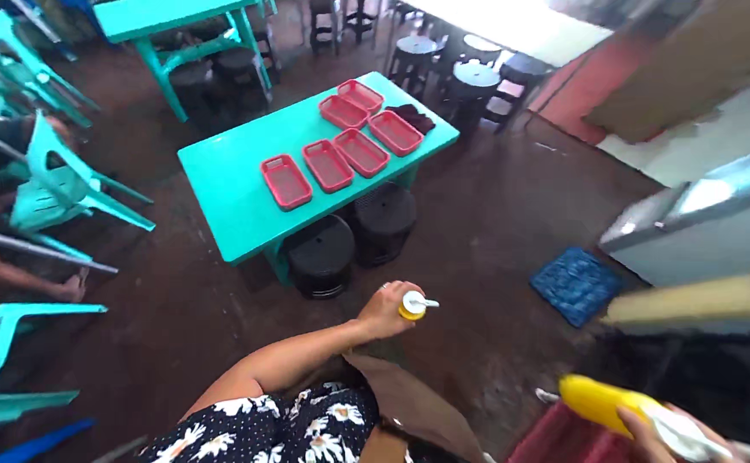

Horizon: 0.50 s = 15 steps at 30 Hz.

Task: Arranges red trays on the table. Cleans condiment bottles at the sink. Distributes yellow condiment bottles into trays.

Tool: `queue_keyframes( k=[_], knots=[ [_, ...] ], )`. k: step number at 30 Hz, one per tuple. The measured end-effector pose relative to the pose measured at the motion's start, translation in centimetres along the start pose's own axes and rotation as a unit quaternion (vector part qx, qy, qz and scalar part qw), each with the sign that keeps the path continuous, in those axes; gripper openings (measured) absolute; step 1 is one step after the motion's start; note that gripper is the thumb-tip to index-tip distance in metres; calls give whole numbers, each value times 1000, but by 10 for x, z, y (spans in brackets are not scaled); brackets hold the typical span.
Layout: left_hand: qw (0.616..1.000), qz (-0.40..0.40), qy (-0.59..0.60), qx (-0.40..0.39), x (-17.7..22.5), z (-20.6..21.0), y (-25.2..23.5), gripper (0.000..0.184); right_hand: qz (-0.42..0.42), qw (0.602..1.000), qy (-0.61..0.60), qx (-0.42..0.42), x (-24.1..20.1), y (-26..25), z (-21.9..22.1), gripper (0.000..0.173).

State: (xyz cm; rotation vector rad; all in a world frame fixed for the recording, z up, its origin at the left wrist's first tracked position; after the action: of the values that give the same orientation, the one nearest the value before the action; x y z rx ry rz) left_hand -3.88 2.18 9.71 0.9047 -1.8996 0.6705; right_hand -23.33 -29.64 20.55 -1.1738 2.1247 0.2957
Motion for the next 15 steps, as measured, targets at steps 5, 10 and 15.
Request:
queue_keyframes(
  k=[5,10,15],
  knots=[
    [973,-119,-9,200,-41,-128,-29,61,-160,971,-110,-139,-115,-151,151,60],
    [912,-161,-65,372,-94,-244,-59,64,-277,902,-162,-289,-246,-260,299,56],
    [856,-237,-134,439,-162,-328,-104,60,-351,828,-142,-414,-337,-333,454,53]
  ],
)
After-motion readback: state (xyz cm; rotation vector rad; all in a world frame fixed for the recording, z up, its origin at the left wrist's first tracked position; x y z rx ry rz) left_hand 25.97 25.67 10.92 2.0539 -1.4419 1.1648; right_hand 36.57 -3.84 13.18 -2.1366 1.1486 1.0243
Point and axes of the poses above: each hand's wrist, its own y-axis away from the middle knuckle, its own z-axis out of the palm, x = y × z, the point moved 3 cm from there along -y, towards the middle knuckle, and after that the axes turned 3 degrees about -x, right-handed, at the moved point
